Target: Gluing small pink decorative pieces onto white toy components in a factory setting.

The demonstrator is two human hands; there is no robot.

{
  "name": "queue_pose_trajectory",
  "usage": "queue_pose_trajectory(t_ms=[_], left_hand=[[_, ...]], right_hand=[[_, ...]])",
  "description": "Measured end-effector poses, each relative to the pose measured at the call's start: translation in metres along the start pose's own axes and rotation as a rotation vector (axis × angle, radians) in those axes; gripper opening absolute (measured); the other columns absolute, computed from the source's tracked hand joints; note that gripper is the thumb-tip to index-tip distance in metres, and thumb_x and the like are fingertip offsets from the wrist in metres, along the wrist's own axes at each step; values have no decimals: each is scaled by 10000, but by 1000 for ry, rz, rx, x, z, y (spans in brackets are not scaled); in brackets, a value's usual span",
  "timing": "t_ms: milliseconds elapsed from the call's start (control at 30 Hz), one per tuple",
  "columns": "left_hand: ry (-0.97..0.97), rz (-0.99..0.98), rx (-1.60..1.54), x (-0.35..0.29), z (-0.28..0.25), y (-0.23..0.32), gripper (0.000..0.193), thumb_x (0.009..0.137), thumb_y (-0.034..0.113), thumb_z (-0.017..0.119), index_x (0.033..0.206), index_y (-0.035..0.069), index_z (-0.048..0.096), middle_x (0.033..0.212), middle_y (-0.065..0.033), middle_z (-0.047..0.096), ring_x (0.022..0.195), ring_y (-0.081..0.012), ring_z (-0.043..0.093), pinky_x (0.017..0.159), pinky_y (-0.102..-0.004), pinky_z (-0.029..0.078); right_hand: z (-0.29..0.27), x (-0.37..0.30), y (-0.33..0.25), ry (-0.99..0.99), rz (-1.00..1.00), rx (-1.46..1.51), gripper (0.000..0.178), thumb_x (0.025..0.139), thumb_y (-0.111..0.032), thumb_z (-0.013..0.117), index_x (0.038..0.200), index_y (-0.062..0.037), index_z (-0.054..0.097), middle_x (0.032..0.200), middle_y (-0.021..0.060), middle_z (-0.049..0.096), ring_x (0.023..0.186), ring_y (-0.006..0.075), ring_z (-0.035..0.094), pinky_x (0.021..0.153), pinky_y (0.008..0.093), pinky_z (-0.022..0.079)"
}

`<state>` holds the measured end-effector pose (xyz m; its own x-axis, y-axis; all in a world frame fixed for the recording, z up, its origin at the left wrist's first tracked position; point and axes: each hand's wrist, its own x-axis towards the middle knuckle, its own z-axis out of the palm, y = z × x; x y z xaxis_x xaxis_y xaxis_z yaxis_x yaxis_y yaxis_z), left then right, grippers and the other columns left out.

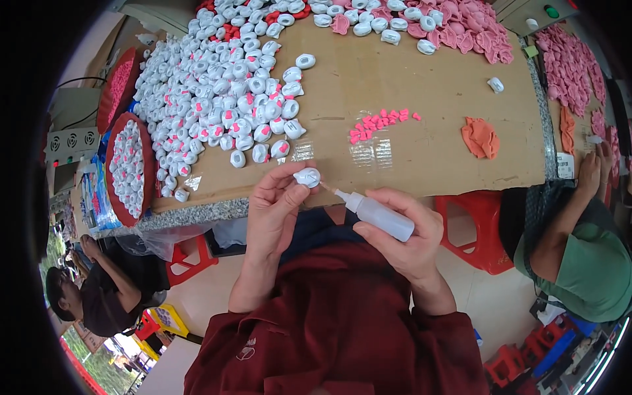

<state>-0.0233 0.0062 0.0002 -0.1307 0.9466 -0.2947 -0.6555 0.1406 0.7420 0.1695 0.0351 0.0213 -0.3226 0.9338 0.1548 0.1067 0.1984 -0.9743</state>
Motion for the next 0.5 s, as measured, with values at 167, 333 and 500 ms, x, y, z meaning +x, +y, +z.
queue_pose_trajectory(t_ms=[167, 333, 500], left_hand=[[-12, -12, -24, 2, -2, 1, 278, 797, -52, 567, 1070, -16, 534, 1065, -106, 581, 960, -139, 562, 841, -251, 455], [-31, -11, -23, 2, 0, 1, 275, 796, -46, 572, 1066, -15, 534, 1067, -105, 581, 961, -137, 560, 841, -251, 454], [-40, -19, 18, 2, -2, 0, 294, 794, -34, 573, 1083, 2, 532, 1102, -121, 560, 986, -173, 554, 840, -300, 467]], right_hand=[[3, 3, -2, 104, 96, 0, 384, 712, -205, 718, 964, 59, 598, 780, 76, 621, 642, 106, 571, 611, 199, 450], [3, 6, -4, 110, 174, 79, 329, 685, -110, 732, 963, 27, 623, 783, 64, 648, 691, 82, 578, 638, 200, 455], [6, 9, -4, 107, 140, 74, 303, 699, -95, 720, 955, 32, 622, 782, 61, 644, 684, 78, 572, 638, 198, 454]])
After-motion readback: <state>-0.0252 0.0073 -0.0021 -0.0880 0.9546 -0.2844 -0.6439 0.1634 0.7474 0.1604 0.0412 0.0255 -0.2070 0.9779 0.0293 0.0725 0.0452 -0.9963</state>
